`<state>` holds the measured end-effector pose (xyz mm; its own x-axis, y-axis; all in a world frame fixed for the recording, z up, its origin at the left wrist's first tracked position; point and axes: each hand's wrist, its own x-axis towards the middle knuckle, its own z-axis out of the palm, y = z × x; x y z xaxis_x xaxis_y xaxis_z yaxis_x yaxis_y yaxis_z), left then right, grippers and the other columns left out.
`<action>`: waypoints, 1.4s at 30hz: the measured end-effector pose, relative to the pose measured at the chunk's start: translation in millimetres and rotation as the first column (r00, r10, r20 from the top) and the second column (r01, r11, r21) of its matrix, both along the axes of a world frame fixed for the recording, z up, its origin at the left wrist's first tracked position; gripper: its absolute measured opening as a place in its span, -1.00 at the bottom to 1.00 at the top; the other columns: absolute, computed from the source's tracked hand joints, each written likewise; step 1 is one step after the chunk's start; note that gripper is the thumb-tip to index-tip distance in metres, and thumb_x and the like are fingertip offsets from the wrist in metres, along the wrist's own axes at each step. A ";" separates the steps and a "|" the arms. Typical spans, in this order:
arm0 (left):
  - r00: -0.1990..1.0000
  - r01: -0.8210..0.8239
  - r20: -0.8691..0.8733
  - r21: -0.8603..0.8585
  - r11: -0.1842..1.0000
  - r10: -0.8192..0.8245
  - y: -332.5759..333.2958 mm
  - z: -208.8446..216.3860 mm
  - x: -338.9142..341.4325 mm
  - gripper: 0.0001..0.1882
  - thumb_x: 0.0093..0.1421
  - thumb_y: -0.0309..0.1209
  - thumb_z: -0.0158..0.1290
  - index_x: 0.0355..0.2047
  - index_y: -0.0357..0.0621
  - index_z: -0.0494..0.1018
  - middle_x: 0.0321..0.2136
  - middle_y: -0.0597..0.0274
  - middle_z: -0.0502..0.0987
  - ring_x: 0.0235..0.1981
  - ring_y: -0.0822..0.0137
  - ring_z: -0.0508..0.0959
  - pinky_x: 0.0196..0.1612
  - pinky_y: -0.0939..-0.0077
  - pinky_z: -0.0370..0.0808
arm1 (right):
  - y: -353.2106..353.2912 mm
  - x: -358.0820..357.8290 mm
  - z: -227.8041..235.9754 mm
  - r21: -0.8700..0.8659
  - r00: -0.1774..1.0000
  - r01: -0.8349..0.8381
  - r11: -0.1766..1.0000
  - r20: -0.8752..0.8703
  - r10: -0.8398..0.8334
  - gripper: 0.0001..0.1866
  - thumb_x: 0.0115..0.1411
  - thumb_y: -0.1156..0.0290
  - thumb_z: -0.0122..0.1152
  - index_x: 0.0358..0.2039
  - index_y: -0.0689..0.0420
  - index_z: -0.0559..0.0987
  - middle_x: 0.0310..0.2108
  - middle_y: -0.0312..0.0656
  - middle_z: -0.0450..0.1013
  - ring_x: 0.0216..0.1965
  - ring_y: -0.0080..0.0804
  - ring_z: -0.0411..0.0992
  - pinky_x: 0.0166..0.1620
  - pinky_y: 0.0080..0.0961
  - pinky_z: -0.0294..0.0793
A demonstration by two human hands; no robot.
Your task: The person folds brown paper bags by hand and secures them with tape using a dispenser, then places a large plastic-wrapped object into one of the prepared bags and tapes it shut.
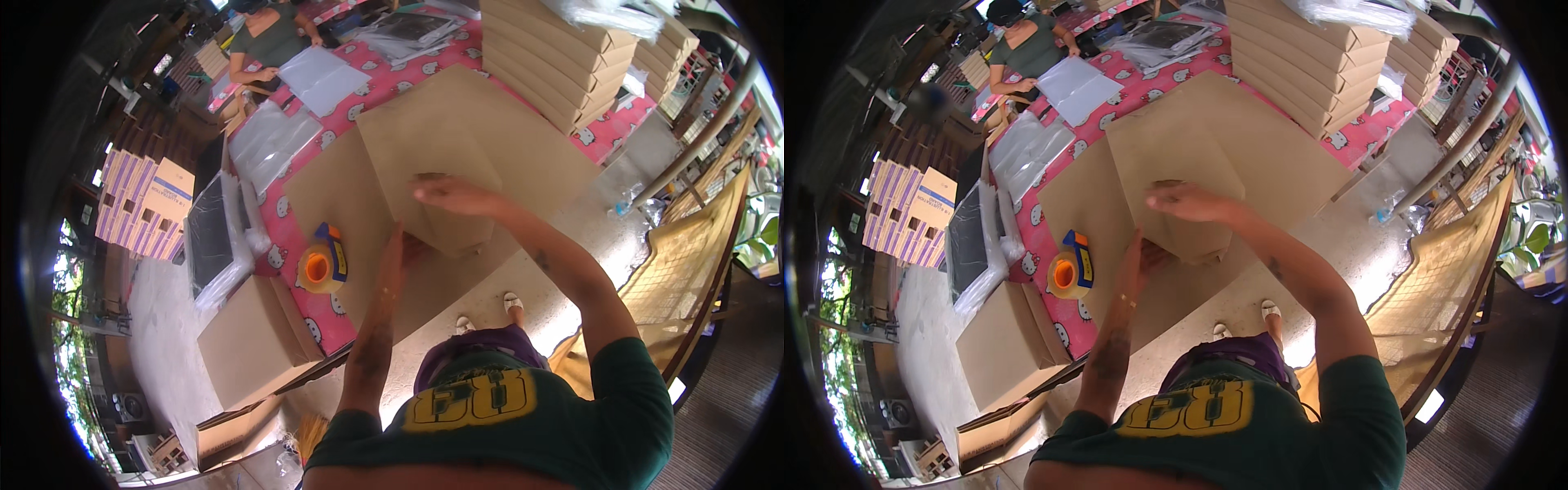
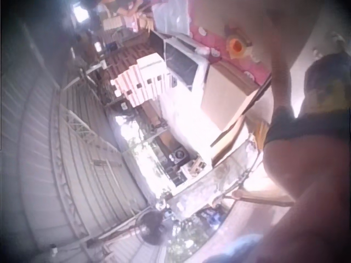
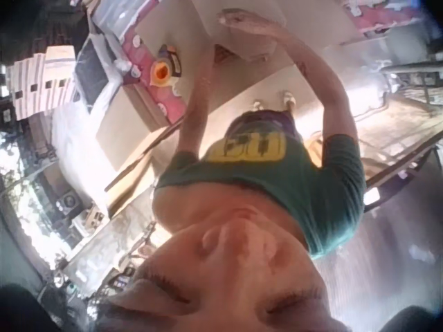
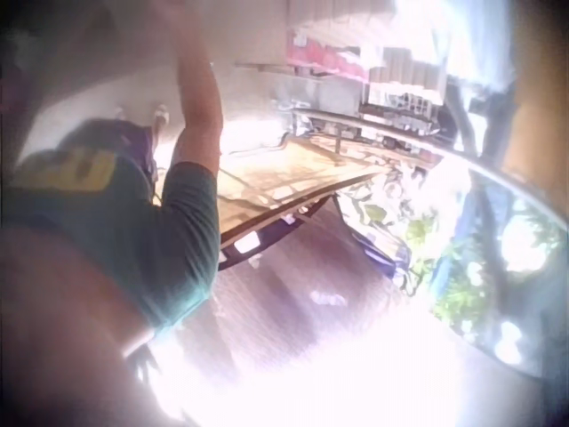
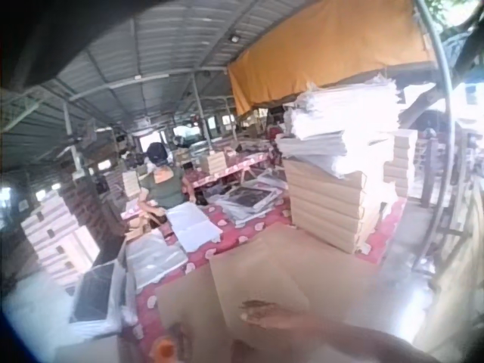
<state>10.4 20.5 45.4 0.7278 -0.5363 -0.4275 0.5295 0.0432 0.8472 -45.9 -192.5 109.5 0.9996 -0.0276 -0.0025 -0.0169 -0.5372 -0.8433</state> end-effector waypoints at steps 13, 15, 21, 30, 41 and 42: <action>0.834 0.408 0.363 0.099 0.908 -0.415 -40.9 -28.1 -120.3 -0.72 0.37 -0.33 -0.04 -0.13 -0.36 0.44 -0.25 0.04 0.60 -0.29 0.26 0.63 -0.19 0.41 0.57 | 21.4 35.5 -63.5 -0.402 0.989 -0.104 0.910 -0.142 0.050 -0.31 0.40 -0.18 -0.43 0.27 0.00 0.39 0.38 -0.23 0.15 0.45 -0.12 -0.07 0.38 0.19 -0.27; 0.852 0.519 0.077 -0.243 0.819 -0.517 -35.5 -22.5 -162.0 -0.67 0.42 -0.28 -0.09 -0.22 -0.36 0.50 -0.35 -0.01 0.62 -0.37 0.19 0.66 -0.10 0.40 0.61 | 21.7 35.5 -58.4 -0.410 0.989 -0.143 0.901 -0.099 0.112 -0.31 0.40 -0.19 -0.39 0.25 0.01 0.41 0.37 -0.22 0.17 0.43 -0.10 -0.01 0.40 0.10 -0.21; 0.626 0.732 0.246 0.141 0.666 -0.740 -12.7 63.7 -16.5 -0.66 0.36 -0.22 0.00 -0.21 -0.31 0.54 -0.44 0.15 0.63 -0.41 0.29 0.65 -0.21 0.43 0.56 | -21.0 41.2 -21.1 -0.059 0.992 0.100 0.993 -0.077 -0.104 -0.45 0.41 -0.02 -0.17 0.21 0.06 0.43 0.29 0.00 0.25 0.33 -0.02 0.12 0.37 -0.18 0.07; 0.233 -0.005 0.848 0.490 0.872 -0.476 -143.7 63.6 193.2 -0.37 0.40 0.03 -0.19 0.33 -0.07 0.19 0.32 -0.10 0.19 0.36 -0.01 0.15 0.36 0.08 0.08 | -134.0 182.5 -46.8 -0.409 0.905 0.244 0.879 0.422 -0.055 -0.52 0.33 0.19 0.03 0.18 0.17 0.41 0.23 0.04 0.31 0.27 -0.01 0.25 0.26 -0.16 0.30; -0.015 -0.359 0.698 0.664 0.656 -0.716 -209.9 -23.1 296.3 -0.33 0.43 -0.03 -0.30 0.39 -0.22 0.02 0.40 -0.11 0.01 0.44 -0.09 -0.10 0.39 -0.14 -0.11 | -174.0 276.3 -80.7 -0.808 0.973 -0.007 0.590 0.130 0.191 -0.36 0.43 0.08 -0.34 0.39 0.20 0.08 0.43 -0.05 0.00 0.45 -0.20 -0.07 0.42 0.06 -0.14; -0.009 -0.328 0.689 0.683 0.653 -0.725 -210.0 -20.5 296.6 -0.31 0.42 -0.03 -0.30 0.38 -0.27 0.01 0.40 -0.13 0.00 0.44 -0.08 -0.10 0.40 -0.14 -0.11 | -171.8 274.2 -78.4 -0.831 0.974 -0.013 0.555 0.116 0.197 -0.36 0.44 0.09 -0.37 0.40 0.22 0.07 0.43 -0.04 -0.01 0.46 -0.21 -0.09 0.43 0.04 -0.14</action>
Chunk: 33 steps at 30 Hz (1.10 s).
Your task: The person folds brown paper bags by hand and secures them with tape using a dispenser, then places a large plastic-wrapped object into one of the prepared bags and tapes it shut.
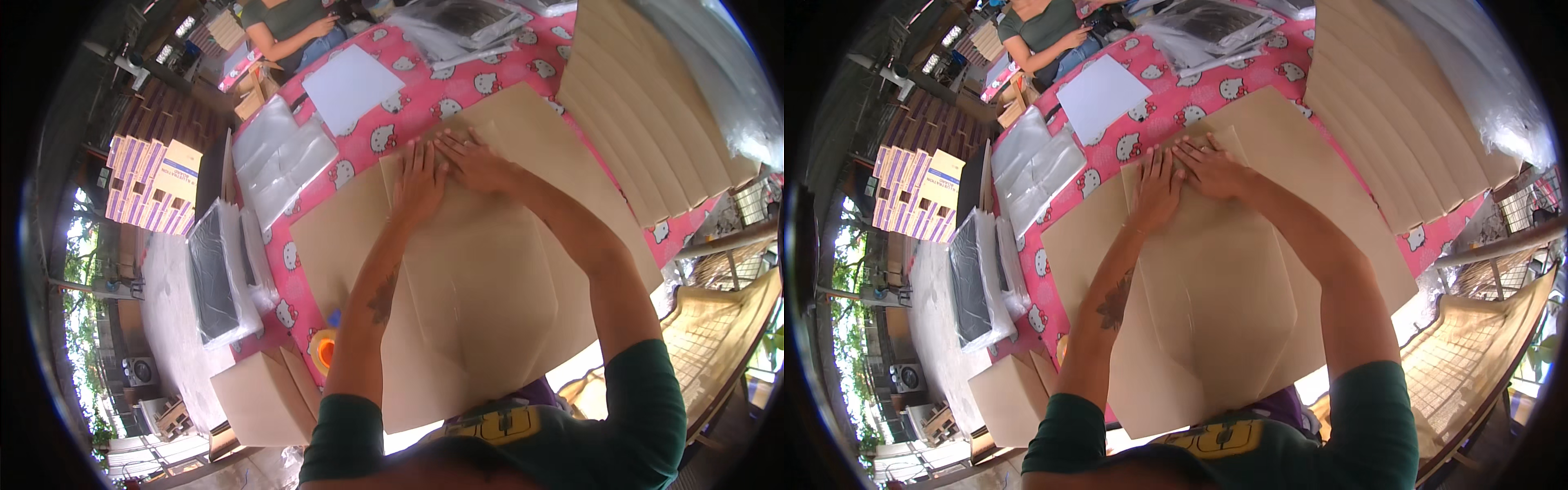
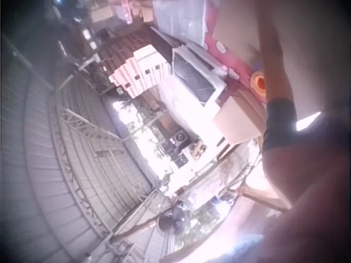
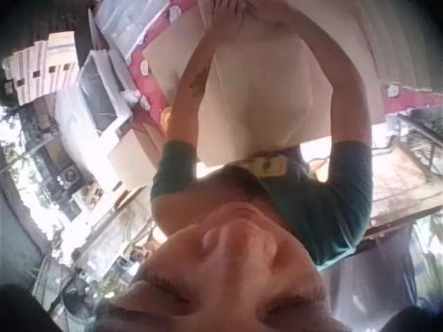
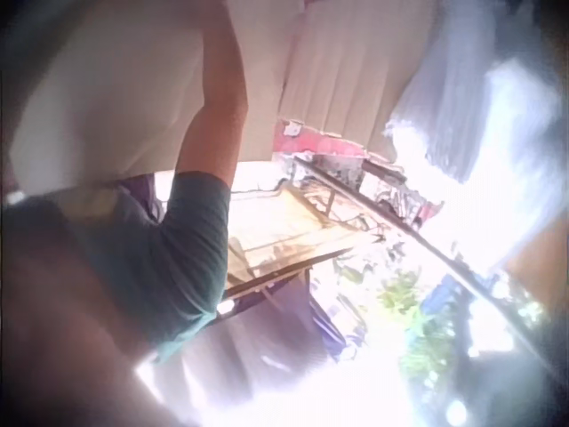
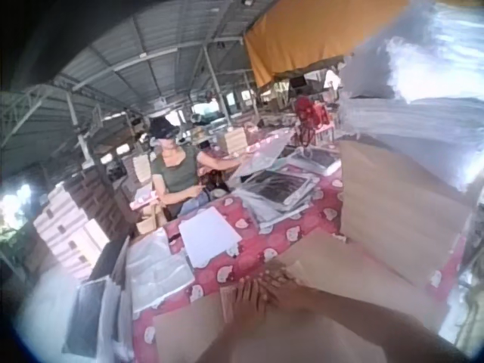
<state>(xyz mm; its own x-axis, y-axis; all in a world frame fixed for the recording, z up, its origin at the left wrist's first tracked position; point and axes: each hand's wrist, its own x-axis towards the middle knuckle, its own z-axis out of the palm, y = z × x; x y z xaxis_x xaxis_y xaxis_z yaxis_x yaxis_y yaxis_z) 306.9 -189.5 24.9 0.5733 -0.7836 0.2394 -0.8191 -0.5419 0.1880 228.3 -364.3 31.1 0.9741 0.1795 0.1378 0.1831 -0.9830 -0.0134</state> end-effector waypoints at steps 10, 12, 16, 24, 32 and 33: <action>0.983 0.182 -0.036 0.144 0.973 -0.179 55.5 12.4 -104.1 -0.26 0.42 -0.05 -0.28 0.33 -0.50 -0.01 0.38 -0.25 -0.02 0.44 -0.10 -0.10 0.42 -0.02 -0.09 | 45.7 -124.6 11.8 0.038 0.993 -0.116 0.993 0.008 0.115 -0.34 0.45 0.09 -0.38 0.38 0.31 0.05 0.42 -0.01 -0.01 0.46 -0.22 -0.10 0.44 -0.13 -0.12; 0.978 0.207 -0.027 0.095 0.974 -0.205 72.3 11.6 -130.6 -0.24 0.40 -0.03 -0.24 0.32 -0.50 0.02 0.37 -0.28 0.01 0.44 -0.10 -0.08 0.42 0.00 -0.11 | 62.6 -154.1 15.0 0.035 0.994 -0.110 0.993 0.001 0.110 -0.33 0.45 0.09 -0.36 0.39 0.31 0.04 0.42 0.00 -0.01 0.46 -0.22 -0.11 0.45 -0.13 -0.13; 0.962 0.270 -0.046 0.044 0.962 -0.268 100.6 15.6 -182.3 -0.23 0.38 -0.02 -0.21 0.31 -0.51 0.04 0.35 -0.30 0.03 0.43 -0.10 -0.06 0.43 0.02 -0.12 | 90.6 -213.1 13.7 0.058 0.996 -0.079 0.995 -0.029 0.081 -0.32 0.44 0.06 -0.33 0.40 0.28 0.02 0.43 -0.04 -0.01 0.46 -0.23 -0.10 0.45 -0.13 -0.13; 0.907 0.416 0.039 0.066 0.907 -0.419 145.8 15.3 -236.8 -0.26 0.37 -0.06 -0.15 0.32 -0.44 0.05 0.35 -0.27 0.05 0.40 -0.15 0.01 0.40 -0.04 -0.02 | 123.5 -281.1 5.5 0.048 0.998 -0.046 0.998 0.050 0.044 -0.29 0.37 0.10 -0.08 0.38 0.25 0.07 0.41 -0.06 0.03 0.44 -0.23 -0.05 0.42 -0.07 -0.07; 0.691 0.520 0.439 0.250 0.817 -0.574 158.6 5.2 -228.6 -0.30 0.25 -0.25 0.00 0.39 0.31 0.09 0.35 -0.19 0.07 0.30 -0.32 0.17 0.27 -0.13 0.26 | 152.6 -303.1 -13.4 0.195 0.909 0.303 0.933 0.236 -0.344 -0.39 0.33 0.19 0.02 0.36 -0.03 0.19 0.35 -0.10 0.12 0.41 -0.19 0.00 0.42 -0.04 -0.05; 0.683 0.515 0.455 0.253 0.819 -0.571 159.3 2.7 -228.7 -0.30 0.24 -0.28 0.01 0.39 0.35 0.10 0.36 -0.19 0.07 0.30 -0.33 0.18 0.26 -0.14 0.27 | 157.5 -309.2 -21.3 0.216 0.871 0.340 0.915 0.294 -0.393 -0.42 0.32 0.23 0.03 0.34 -0.04 0.23 0.33 -0.10 0.16 0.40 -0.18 0.03 0.42 -0.03 -0.04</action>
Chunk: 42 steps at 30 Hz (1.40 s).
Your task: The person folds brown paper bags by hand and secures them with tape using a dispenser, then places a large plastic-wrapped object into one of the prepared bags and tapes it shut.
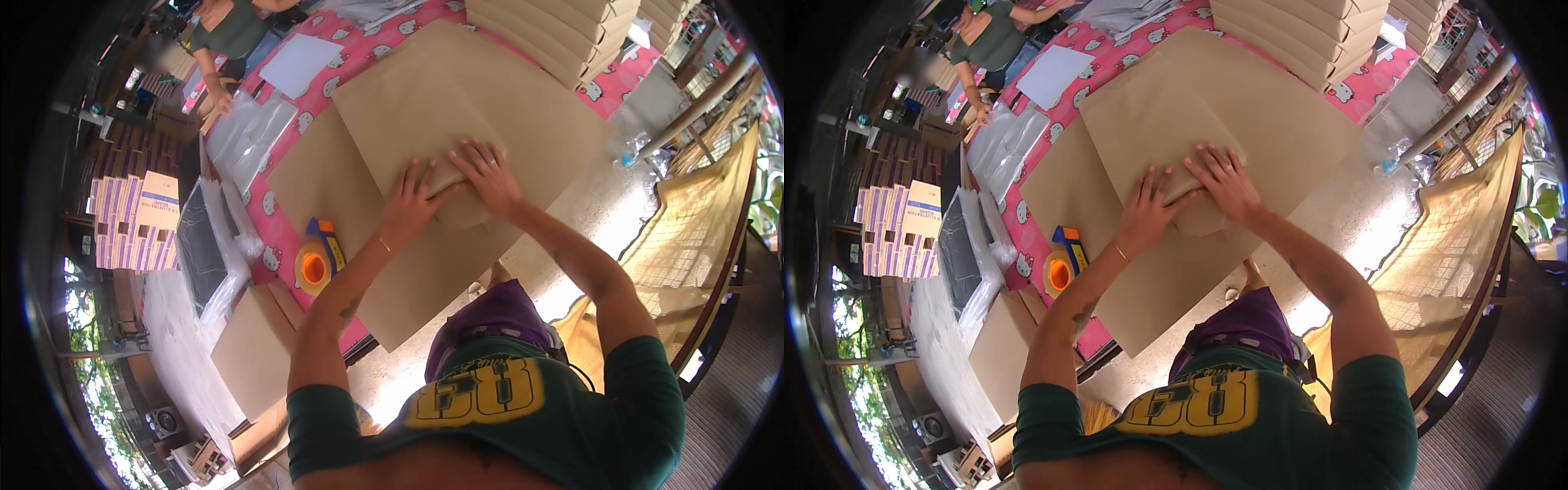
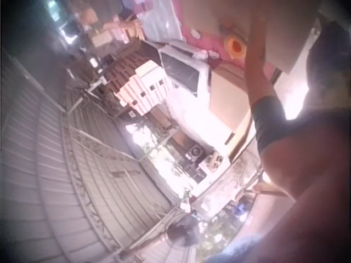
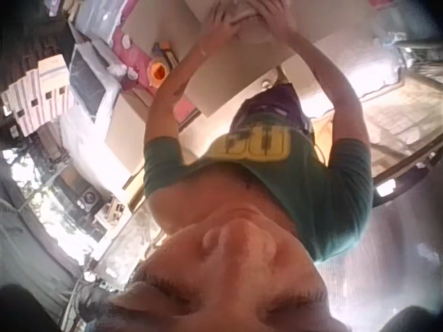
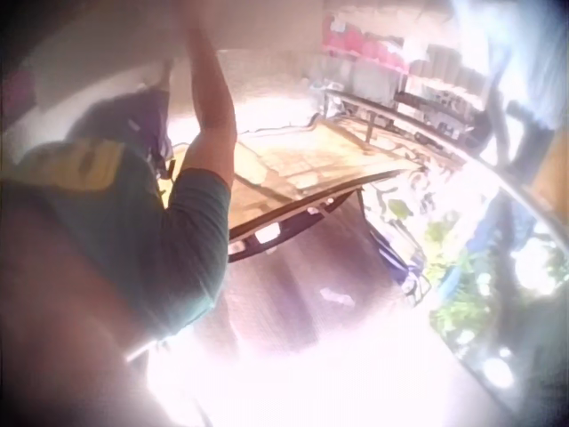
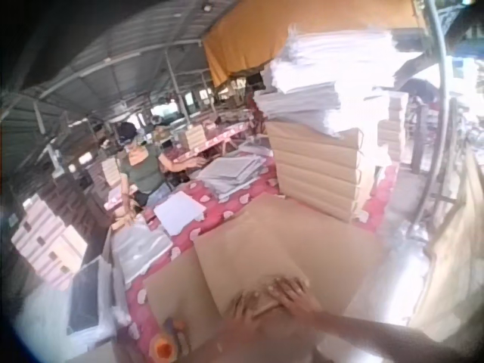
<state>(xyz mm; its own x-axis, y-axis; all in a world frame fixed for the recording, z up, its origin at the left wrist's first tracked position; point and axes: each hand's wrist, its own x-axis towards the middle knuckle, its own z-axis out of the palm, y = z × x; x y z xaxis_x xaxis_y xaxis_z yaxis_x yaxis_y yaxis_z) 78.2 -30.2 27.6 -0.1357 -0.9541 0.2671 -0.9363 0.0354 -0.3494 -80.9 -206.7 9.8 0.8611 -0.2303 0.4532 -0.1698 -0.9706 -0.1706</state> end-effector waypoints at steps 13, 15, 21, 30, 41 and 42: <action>0.981 0.027 -0.193 0.278 0.960 0.028 12.3 -46.8 -41.5 -0.34 0.27 -0.40 -0.07 0.36 -0.29 0.06 0.36 -0.12 0.11 0.39 0.05 0.12 0.38 0.08 0.10 | 23.7 -33.7 -16.5 0.240 0.988 -0.032 0.970 -0.139 0.067 -0.51 0.18 0.42 0.00 0.16 0.10 0.40 0.16 -0.13 0.28 0.27 -0.13 0.20 0.40 -0.15 0.06; 0.779 0.061 -0.618 0.246 0.967 0.108 26.1 -35.4 -37.1 -0.31 0.27 -0.40 -0.03 0.36 -0.29 0.04 0.34 -0.16 0.14 0.37 -0.04 0.14 0.37 0.12 0.12 | 22.2 -35.6 -17.3 0.233 0.987 -0.017 0.972 -0.150 0.054 -0.49 0.19 0.42 0.00 0.19 0.08 0.40 0.17 -0.13 0.28 0.27 -0.13 0.20 0.40 -0.14 0.06; 0.610 -0.012 -0.758 0.280 0.960 0.229 23.0 -8.0 -46.1 -0.19 0.22 -0.28 0.10 0.38 -0.23 0.00 0.28 -0.22 0.23 0.26 -0.19 0.27 0.30 0.14 0.24 | 23.1 -46.0 -10.6 0.209 0.995 0.064 0.976 -0.088 -0.047 -0.55 0.21 0.36 0.07 0.14 0.02 0.49 0.18 -0.13 0.27 0.24 -0.18 0.25 0.32 -0.13 0.17; 0.880 0.106 -0.473 0.275 0.956 0.039 9.8 -13.2 -23.6 -0.25 0.22 -0.11 0.11 0.33 -0.16 0.15 0.17 -0.13 0.38 -0.01 -0.01 0.56 -0.08 0.23 0.59 | -36.1 -37.2 -5.3 0.533 0.954 -0.021 0.846 -0.243 0.177 -0.69 0.19 0.38 0.14 -0.03 0.03 0.57 0.11 -0.18 0.37 0.01 0.00 0.44 0.11 -0.25 0.42; 0.884 -0.104 -0.349 0.502 0.859 0.310 -27.4 21.5 -70.9 -0.04 0.04 -0.21 0.17 0.38 -0.22 -0.01 -0.05 -0.11 0.44 -0.36 -0.11 0.58 -0.24 0.13 0.60 | -108.4 -18.5 -14.1 0.415 0.997 0.027 0.909 -0.073 0.004 0.01 -0.05 -0.28 0.33 0.31 -0.04 0.20 0.22 -0.09 0.23 0.29 -0.12 0.15 0.28 0.03 0.08; 0.889 -0.105 -0.336 0.509 0.854 0.310 -34.4 18.2 -77.4 -0.03 0.01 -0.24 0.17 0.38 -0.24 -0.02 -0.02 -0.13 0.43 -0.34 -0.10 0.58 -0.22 0.12 0.59 | -108.3 -17.1 -17.1 0.402 0.995 0.028 0.915 -0.096 0.011 0.02 -0.05 -0.30 0.31 0.32 -0.03 0.19 0.23 -0.09 0.22 0.29 -0.13 0.15 0.29 0.03 0.07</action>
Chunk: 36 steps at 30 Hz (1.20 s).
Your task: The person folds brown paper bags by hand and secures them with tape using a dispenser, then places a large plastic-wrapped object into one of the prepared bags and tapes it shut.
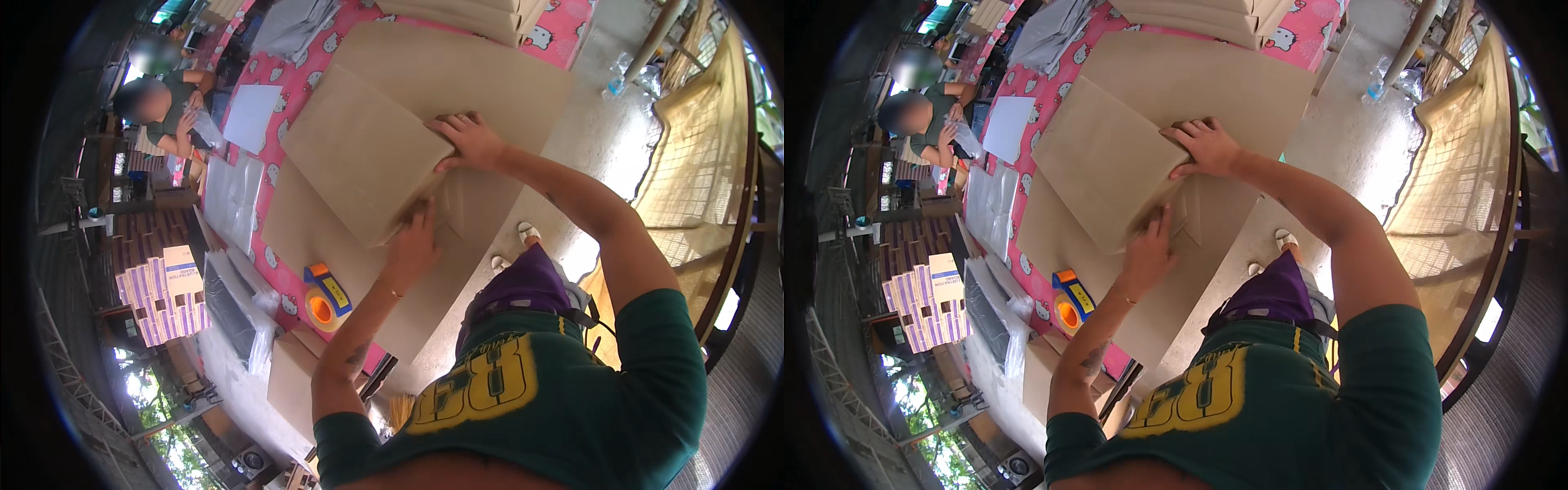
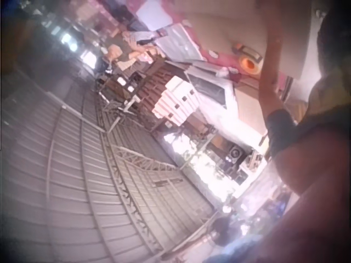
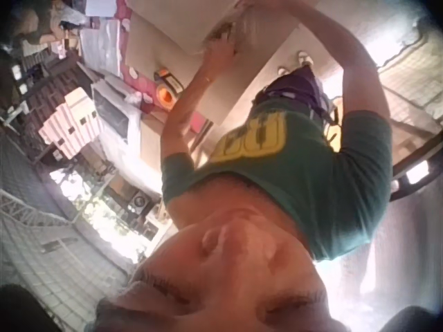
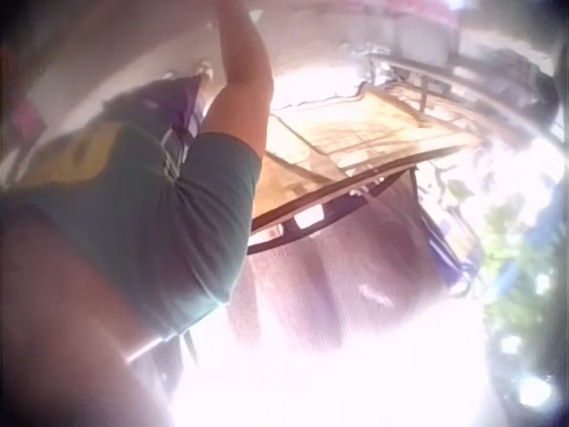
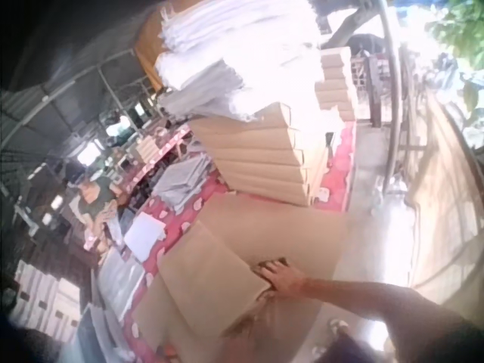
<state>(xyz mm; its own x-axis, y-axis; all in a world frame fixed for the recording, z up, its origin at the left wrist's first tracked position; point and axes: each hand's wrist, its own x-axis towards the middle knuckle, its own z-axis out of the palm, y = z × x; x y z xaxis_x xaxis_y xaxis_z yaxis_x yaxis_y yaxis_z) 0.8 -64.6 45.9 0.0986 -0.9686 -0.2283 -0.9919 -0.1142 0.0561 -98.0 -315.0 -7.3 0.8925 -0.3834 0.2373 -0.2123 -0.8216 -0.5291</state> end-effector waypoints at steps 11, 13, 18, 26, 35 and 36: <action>0.998 -0.034 0.058 0.041 0.999 0.031 -13.7 8.8 -5.3 -0.07 -0.07 -0.26 0.16 0.32 -0.34 0.12 0.05 -0.19 0.46 -0.19 -0.11 0.51 -0.11 0.14 0.55 | 36.1 -16.4 4.3 -0.216 0.918 -0.398 0.892 -0.093 0.386 -0.34 0.13 0.13 0.22 0.24 0.02 0.34 0.19 -0.20 0.30 0.21 -0.28 0.26 0.23 -0.23 0.29; 0.998 -0.006 0.062 -0.047 0.999 0.009 -13.4 10.9 -9.6 -0.08 -0.04 -0.25 0.16 0.32 -0.34 0.11 0.03 -0.19 0.48 -0.15 -0.11 0.51 -0.08 0.14 0.54 | 43.1 -21.1 -9.4 -0.189 0.865 -0.501 0.844 -0.082 0.495 -0.46 0.15 0.25 0.18 0.16 0.05 0.44 0.17 -0.21 0.32 0.19 -0.28 0.28 0.23 -0.30 0.32; 0.986 -0.101 -0.150 -0.211 0.972 0.070 21.8 -3.0 16.6 -0.15 0.05 -0.25 0.16 0.30 -0.33 0.13 -0.06 -0.17 0.51 -0.07 -0.08 0.51 -0.02 0.11 0.52 | 41.7 -21.2 -16.8 -0.221 0.892 -0.435 0.873 0.028 0.452 -0.53 0.15 0.30 0.15 0.08 0.14 0.51 0.16 -0.19 0.34 0.17 -0.25 0.30 0.24 -0.34 0.33; 0.998 0.039 0.051 0.019 0.999 -0.040 31.2 -1.2 40.7 -0.29 0.20 -0.20 0.15 0.28 -0.24 0.21 0.13 -0.10 0.43 -0.05 0.13 0.59 -0.10 0.36 0.61 | 19.2 -19.7 4.0 -0.038 0.795 -0.599 0.800 -0.145 0.588 -0.44 0.16 0.30 0.14 0.18 0.18 0.41 0.23 -0.13 0.27 0.18 -0.14 0.29 0.23 -0.25 0.34; 0.886 0.390 0.321 -0.124 0.912 -0.335 25.1 -10.0 49.6 -0.45 0.23 -0.19 0.07 0.15 -0.27 0.36 0.11 0.01 0.47 -0.10 0.29 0.60 -0.09 0.48 0.60 | 3.4 -14.7 -29.0 -0.146 0.779 -0.623 0.769 -0.020 0.627 -0.57 0.24 0.35 0.05 0.13 0.04 0.46 0.23 -0.18 0.27 0.16 -0.14 0.35 0.20 -0.27 0.40; 0.879 0.395 0.347 -0.148 0.907 -0.327 25.6 -13.1 45.2 -0.46 0.21 -0.24 0.07 0.14 -0.27 0.37 0.12 -0.01 0.46 -0.08 0.27 0.59 -0.06 0.47 0.59 | 5.3 -15.9 -26.8 -0.173 0.777 -0.623 0.763 -0.028 0.629 -0.58 0.24 0.35 0.04 0.13 0.05 0.47 0.23 -0.18 0.28 0.16 -0.14 0.35 0.20 -0.27 0.41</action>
